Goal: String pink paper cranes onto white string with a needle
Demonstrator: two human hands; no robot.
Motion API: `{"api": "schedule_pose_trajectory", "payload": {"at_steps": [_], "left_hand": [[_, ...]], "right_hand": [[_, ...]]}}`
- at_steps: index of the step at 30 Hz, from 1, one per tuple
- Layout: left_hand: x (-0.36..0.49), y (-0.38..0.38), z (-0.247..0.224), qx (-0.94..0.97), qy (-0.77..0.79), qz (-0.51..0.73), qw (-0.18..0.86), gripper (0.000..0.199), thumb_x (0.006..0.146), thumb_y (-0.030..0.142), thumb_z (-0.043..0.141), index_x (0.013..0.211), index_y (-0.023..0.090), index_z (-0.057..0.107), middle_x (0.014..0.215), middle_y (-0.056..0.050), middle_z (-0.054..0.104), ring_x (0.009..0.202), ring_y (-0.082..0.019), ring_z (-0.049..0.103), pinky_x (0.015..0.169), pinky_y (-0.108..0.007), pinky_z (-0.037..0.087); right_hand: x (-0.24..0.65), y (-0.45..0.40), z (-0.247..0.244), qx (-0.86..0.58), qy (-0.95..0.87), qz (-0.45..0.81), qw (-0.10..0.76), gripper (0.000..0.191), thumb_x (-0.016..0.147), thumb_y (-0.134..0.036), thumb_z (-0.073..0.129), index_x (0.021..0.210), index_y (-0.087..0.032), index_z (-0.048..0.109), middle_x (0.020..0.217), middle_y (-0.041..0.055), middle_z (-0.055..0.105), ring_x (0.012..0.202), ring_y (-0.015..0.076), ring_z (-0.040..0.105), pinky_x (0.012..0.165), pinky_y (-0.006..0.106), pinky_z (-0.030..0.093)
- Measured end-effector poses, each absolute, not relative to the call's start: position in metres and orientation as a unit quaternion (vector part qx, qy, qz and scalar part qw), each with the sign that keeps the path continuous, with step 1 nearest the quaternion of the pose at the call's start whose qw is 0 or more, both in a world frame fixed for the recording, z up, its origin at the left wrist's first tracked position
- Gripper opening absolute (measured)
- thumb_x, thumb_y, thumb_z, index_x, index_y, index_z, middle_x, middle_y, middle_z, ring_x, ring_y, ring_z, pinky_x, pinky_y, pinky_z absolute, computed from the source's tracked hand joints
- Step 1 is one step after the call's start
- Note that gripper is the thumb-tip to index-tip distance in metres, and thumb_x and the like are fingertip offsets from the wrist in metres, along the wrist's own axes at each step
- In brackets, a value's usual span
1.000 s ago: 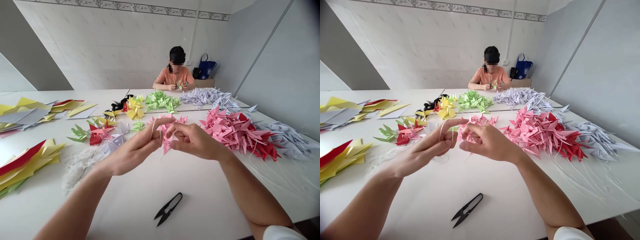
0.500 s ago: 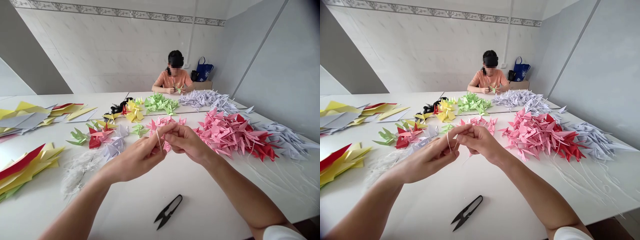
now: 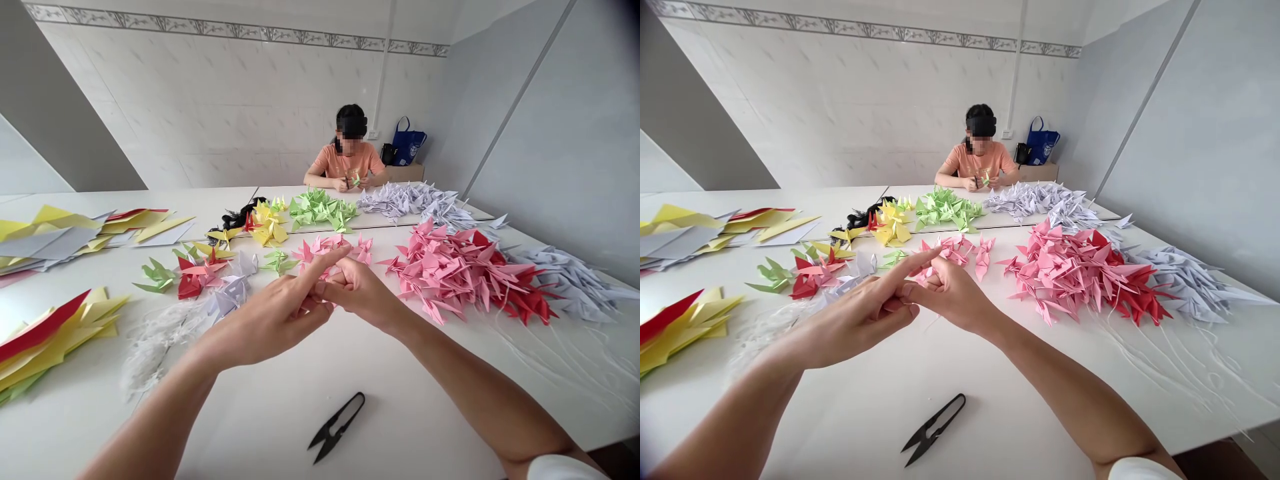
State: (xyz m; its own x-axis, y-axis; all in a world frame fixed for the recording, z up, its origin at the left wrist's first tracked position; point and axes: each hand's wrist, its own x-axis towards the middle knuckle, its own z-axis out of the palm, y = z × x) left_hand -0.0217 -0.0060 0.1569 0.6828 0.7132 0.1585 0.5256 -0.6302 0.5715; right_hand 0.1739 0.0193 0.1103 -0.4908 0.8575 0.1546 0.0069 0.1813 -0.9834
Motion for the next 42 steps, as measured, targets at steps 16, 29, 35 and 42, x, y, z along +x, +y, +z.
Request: {"api": "schedule_pose_trajectory", "payload": {"at_steps": [16, 29, 35, 42], "left_hand": [[-0.049, -0.002, 0.177, 0.851, 0.416, 0.262, 0.184, 0.047, 0.101, 0.021, 0.043, 0.148, 0.028, 0.043, 0.063, 0.007, 0.029, 0.052, -0.011, 0.029, 0.047, -0.02, 0.027], [-0.045, 0.005, 0.169, 0.901, 0.362, 0.117, 0.209, 0.023, 0.101, 0.029, 0.048, 0.107, 0.024, 0.07, 0.071, 0.003, 0.066, 0.054, -0.009, 0.051, 0.053, -0.02, 0.039], [-0.022, 0.008, 0.151, 0.83, 0.281, 0.283, 0.39, 0.044, 0.099, 0.037, 0.057, 0.141, 0.027, 0.049, 0.112, -0.007, 0.07, 0.104, -0.019, 0.066, 0.09, -0.031, 0.055], [-0.017, 0.006, 0.155, 0.751, 0.326, 0.378, 0.433, 0.024, 0.096, 0.039, 0.064, 0.11, 0.02, 0.058, 0.06, 0.01, 0.023, 0.051, -0.007, 0.02, 0.044, -0.019, 0.019]], "right_hand": [[0.191, 0.029, 0.118, -0.256, -0.64, 0.557, 0.464, 0.033, 0.09, -0.049, 0.072, 0.08, -0.018, 0.065, 0.059, -0.0077, 0.039, 0.049, 0.0059, 0.026, 0.046, 0.023, 0.02], [0.191, 0.018, 0.126, -0.263, -0.672, 0.399, 0.565, 0.024, 0.09, -0.04, 0.074, 0.081, -0.018, 0.07, 0.058, -0.0059, 0.039, 0.051, 0.0073, 0.03, 0.047, 0.024, 0.023], [0.187, 0.003, 0.129, -0.272, -0.761, 0.271, 0.523, 0.014, 0.095, -0.025, 0.068, 0.084, -0.017, 0.07, 0.056, -0.0065, 0.047, 0.047, 0.005, 0.034, 0.044, 0.021, 0.025], [0.186, 0.0, 0.129, -0.274, -0.799, 0.18, 0.504, 0.015, 0.096, -0.021, 0.065, 0.083, -0.016, 0.067, 0.055, -0.0085, 0.038, 0.047, 0.0038, 0.027, 0.046, 0.021, 0.023]]}}
